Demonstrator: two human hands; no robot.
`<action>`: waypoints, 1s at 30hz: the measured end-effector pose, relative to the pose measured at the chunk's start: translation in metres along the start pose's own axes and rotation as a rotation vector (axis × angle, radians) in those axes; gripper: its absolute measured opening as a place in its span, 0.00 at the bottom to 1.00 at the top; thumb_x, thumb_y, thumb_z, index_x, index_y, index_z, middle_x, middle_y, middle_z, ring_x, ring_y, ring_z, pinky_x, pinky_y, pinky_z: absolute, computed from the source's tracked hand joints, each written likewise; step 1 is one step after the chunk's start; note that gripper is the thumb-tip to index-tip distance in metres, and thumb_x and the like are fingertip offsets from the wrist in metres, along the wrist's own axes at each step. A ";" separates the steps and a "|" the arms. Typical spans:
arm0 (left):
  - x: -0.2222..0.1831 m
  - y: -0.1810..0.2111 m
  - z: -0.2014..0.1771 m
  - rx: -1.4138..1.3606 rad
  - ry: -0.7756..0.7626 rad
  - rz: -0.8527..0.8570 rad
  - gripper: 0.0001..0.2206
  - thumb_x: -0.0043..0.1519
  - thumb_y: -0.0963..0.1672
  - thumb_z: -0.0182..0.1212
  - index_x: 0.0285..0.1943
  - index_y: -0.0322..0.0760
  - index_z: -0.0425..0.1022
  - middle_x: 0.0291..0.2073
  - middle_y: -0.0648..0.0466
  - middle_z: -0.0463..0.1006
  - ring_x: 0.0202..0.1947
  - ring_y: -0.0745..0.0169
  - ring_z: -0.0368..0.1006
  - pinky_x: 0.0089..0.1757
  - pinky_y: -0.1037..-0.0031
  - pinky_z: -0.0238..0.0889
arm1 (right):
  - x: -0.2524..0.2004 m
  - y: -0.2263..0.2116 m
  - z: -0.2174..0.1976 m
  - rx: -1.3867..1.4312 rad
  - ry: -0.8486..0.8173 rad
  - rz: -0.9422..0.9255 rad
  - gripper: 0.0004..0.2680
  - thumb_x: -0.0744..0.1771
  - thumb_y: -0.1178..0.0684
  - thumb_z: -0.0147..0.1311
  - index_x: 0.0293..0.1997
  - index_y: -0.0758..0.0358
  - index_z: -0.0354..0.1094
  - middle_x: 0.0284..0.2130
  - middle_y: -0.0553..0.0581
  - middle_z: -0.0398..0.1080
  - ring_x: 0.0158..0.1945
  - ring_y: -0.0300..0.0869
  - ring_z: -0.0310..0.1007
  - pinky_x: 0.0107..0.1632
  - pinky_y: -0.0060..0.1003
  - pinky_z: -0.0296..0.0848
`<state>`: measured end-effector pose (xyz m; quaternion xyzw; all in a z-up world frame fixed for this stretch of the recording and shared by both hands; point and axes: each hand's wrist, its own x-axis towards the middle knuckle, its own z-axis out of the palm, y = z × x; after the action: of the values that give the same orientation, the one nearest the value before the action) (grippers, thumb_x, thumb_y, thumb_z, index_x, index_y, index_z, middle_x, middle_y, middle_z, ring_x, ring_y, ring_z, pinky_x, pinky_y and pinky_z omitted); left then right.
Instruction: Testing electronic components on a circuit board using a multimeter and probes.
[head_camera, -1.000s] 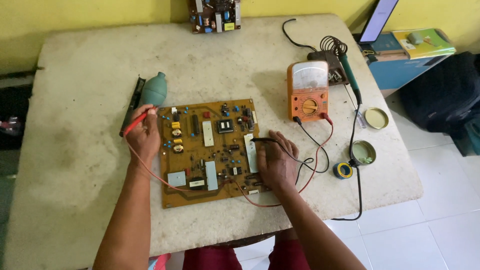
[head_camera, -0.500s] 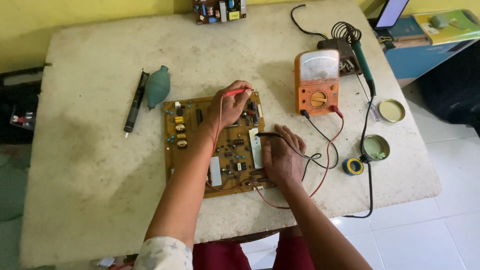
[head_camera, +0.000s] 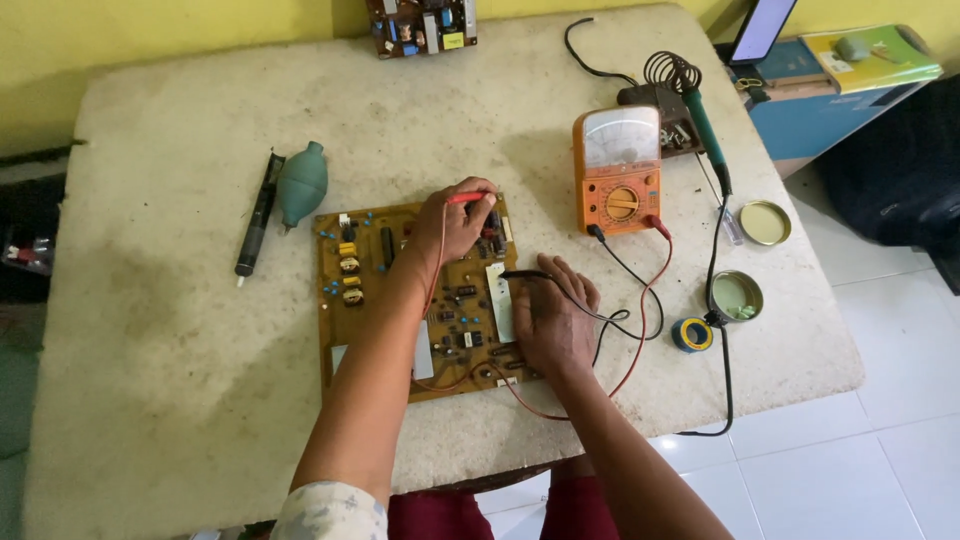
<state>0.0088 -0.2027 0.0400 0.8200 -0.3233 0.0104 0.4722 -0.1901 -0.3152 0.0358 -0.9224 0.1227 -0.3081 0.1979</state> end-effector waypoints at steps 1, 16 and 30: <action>0.000 -0.002 0.001 -0.002 -0.001 0.002 0.06 0.67 0.47 0.58 0.49 0.50 0.78 0.35 0.43 0.83 0.41 0.32 0.80 0.43 0.48 0.73 | 0.000 0.001 0.000 -0.003 0.001 0.001 0.08 0.66 0.46 0.54 0.42 0.55 0.77 0.54 0.53 0.76 0.63 0.47 0.72 0.64 0.48 0.61; -0.002 0.001 -0.001 -0.005 -0.027 -0.043 0.06 0.68 0.47 0.58 0.49 0.51 0.78 0.36 0.43 0.83 0.43 0.34 0.80 0.44 0.48 0.73 | 0.001 -0.001 -0.003 0.003 -0.012 0.003 0.08 0.66 0.46 0.54 0.39 0.54 0.77 0.54 0.53 0.75 0.63 0.47 0.71 0.64 0.48 0.61; -0.002 -0.003 0.002 -0.041 0.031 -0.037 0.06 0.67 0.47 0.59 0.49 0.51 0.80 0.34 0.45 0.84 0.40 0.39 0.81 0.42 0.52 0.74 | 0.001 -0.001 -0.003 -0.003 -0.018 -0.004 0.08 0.66 0.46 0.54 0.37 0.56 0.77 0.54 0.54 0.76 0.63 0.47 0.72 0.63 0.49 0.62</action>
<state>0.0084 -0.2025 0.0358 0.8157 -0.3008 0.0079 0.4941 -0.1907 -0.3155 0.0391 -0.9257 0.1197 -0.3001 0.1968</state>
